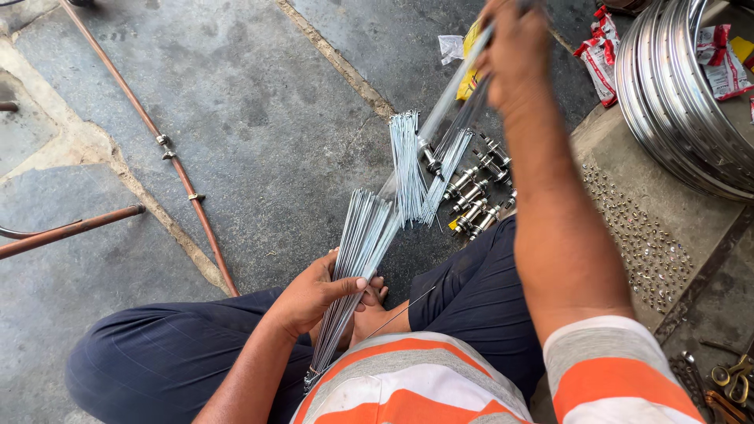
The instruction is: The person sits on the floor and assembles thin metal rods into cylindrical metal components. They pick up rods, insert them into the components, and place the assembled units on the floor. The person handles multiple rods and components throughout the task.
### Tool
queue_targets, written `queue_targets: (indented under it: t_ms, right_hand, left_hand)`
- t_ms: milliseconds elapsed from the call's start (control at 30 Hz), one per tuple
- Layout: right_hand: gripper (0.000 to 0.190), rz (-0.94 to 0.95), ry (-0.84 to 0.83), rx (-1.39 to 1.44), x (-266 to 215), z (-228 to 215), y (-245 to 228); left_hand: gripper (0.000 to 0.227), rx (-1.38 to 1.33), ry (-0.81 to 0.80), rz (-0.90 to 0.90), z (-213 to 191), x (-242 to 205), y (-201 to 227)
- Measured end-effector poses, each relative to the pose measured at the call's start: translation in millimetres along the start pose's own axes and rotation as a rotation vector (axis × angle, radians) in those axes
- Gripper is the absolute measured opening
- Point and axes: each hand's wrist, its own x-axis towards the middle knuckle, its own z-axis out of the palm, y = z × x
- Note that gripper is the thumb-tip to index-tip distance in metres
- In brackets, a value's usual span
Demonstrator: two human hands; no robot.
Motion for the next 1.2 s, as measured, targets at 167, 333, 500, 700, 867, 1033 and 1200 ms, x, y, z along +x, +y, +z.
queue_targets:
  t_ms: [167,333,500,700,867,1033,1200]
  right_hand:
    - [0.037,-0.263,-0.12,-0.219,-3,-28,-35]
    - [0.05,-0.075,-0.257,-0.21,-67,8,-28]
    - [0.061,-0.129,-0.361,-0.001,-114,26,36]
    - [0.049,0.15,-0.254,0.248,-145,80,158]
    - [0.056,0.145,-0.546,-0.11,-165,116,214]
    - [0.063,0.163,-0.319,0.075,-111,98,139]
    - [0.064,-0.124,0.021,-0.332,-87,-69,6]
  left_hand:
    - [0.046,0.008,-0.012,0.05,-10,22,-16]
    - [0.051,0.051,0.073,-0.062,-16,47,-39]
    - [0.066,0.666,-0.011,-0.119,-13,76,-84]
    - [0.073,0.728,-0.143,-0.168,-13,101,-152]
    - [0.081,0.529,-0.196,-0.202,-14,112,-170]
    - [0.081,0.819,-0.303,-0.049,-25,114,-181]
    - [0.08,1.002,-0.106,0.197,-70,113,-183]
